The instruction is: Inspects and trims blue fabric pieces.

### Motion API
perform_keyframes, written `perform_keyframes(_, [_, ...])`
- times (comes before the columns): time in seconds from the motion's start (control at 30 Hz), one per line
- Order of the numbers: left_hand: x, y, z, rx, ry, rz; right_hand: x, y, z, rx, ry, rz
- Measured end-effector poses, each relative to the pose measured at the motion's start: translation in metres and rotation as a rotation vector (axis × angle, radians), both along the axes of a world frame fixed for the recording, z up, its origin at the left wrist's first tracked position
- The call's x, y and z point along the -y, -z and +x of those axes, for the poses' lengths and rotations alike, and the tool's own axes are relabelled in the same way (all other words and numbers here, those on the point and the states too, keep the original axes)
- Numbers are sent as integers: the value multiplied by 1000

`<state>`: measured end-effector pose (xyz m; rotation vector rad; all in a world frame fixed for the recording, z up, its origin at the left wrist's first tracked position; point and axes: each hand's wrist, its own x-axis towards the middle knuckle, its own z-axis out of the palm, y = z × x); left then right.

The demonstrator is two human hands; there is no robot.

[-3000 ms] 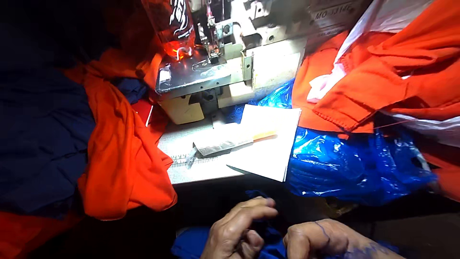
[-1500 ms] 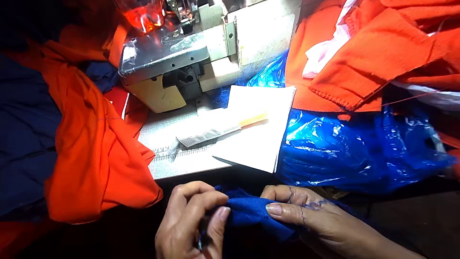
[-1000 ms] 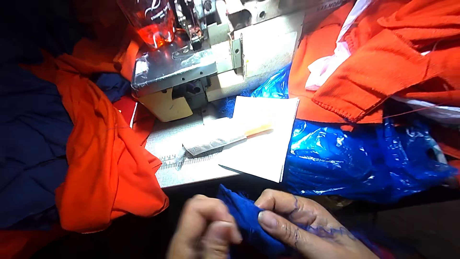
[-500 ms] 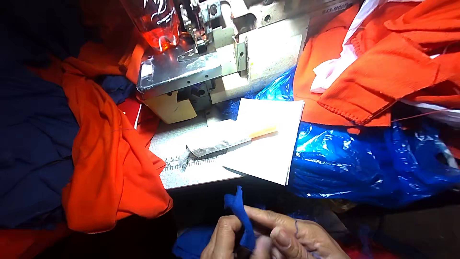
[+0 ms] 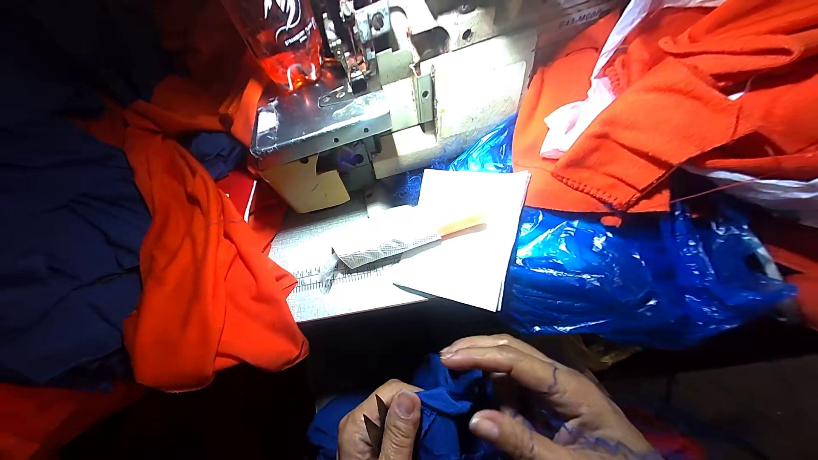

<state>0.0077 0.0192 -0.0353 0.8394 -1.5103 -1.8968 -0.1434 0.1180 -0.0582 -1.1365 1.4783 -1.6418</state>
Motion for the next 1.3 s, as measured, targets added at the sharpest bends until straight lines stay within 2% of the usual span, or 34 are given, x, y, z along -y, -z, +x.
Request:
perform_keyframes(0.1, [1, -1, 0, 42, 40, -83, 5, -5, 2, -12, -103, 18])
perform_keyframes(0.2, [6, -1, 0, 56, 11, -127, 7, -3, 0, -6, -118, 43])
perform_keyframes(0.33, [8, 2, -2, 33, -2, -94, 5, 1, -1, 132, -159, 99])
perform_keyframes(0.4, [8, 2, -4, 29, -4, -71, 6, 4, 0, 136, -157, 20])
perform_keyframes(0.5, [9, 4, -4, 17, -15, -47, 9, 10, 1, 7, -135, -133])
perform_keyframes(0.7, [6, 8, -8, -45, -60, 168, 14, 12, 10, -500, 51, -170])
perform_keyframes(0.8, [3, 8, -9, -81, -86, 253, 12, 6, 12, -547, 51, -173])
perform_keyframes(0.93, [8, 11, -8, -103, -61, 156, -1, -5, 9, -314, -18, -144])
perform_keyframes(1.0, [13, 13, -4, -79, -52, 60, -10, -12, 2, -168, 41, -118])
perform_keyframes(1.13, [24, 11, 15, -25, 113, -43, -18, -17, -18, 93, 126, -145])
perform_keyframes(1.3, [21, 4, 18, -32, 95, -54, -16, -31, -11, 721, -40, -232])
